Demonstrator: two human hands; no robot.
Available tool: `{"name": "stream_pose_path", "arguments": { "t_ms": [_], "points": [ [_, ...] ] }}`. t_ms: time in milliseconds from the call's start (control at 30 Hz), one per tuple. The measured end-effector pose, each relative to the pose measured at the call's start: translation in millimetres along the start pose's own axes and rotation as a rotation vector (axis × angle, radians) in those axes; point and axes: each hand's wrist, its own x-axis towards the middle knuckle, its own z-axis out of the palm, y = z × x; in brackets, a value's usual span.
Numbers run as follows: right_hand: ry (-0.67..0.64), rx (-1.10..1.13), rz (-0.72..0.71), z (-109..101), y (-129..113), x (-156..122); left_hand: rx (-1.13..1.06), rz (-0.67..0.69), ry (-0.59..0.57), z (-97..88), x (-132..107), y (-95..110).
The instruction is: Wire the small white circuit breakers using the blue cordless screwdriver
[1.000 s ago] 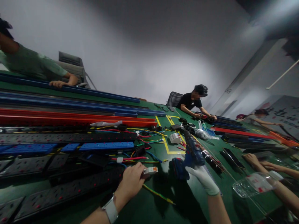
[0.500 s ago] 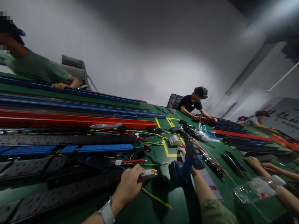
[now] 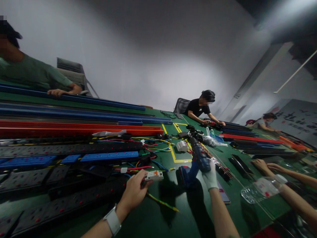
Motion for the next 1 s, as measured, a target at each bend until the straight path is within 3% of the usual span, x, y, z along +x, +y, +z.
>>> {"name": "stream_pose_path", "arguments": {
  "t_ms": [133, 233, 267, 300, 400, 500, 667, 1000],
  "points": [
    [0.3, 0.047, 0.12, -28.5, -27.2, -35.6, 0.007, -0.015, 0.009, 2.2, -1.6, -2.5],
    [0.363, 0.172, 0.005, -26.7, -63.4, -80.0, -0.004, -0.04, 0.022, 4.9, -2.4, -6.4],
    [0.322, 0.166, -0.062, -20.6, -73.7, -93.4, -0.01, -0.048, 0.034, 5.8, -2.5, -7.9],
    [0.198, 0.166, -0.106, -12.2, -82.0, -104.6, -0.017, -0.052, 0.044, 6.5, -2.7, -9.2],
    [-0.336, 0.125, -0.271, 19.0, -92.6, -121.5, -0.04, -0.061, 0.06, 8.1, -3.2, -12.2],
    [-0.573, 0.111, -0.293, 46.0, -86.8, -122.6, -0.069, -0.073, 0.081, 9.5, -3.5, -13.7],
    [-0.62, 0.169, -0.283, 64.5, -68.2, -127.7, -0.089, -0.088, 0.068, 11.7, -3.0, -16.2],
    [-0.651, 0.187, -0.309, 56.2, -60.7, -125.8, -0.128, -0.086, 0.089, 14.8, -2.3, -20.0]
  ]
}}
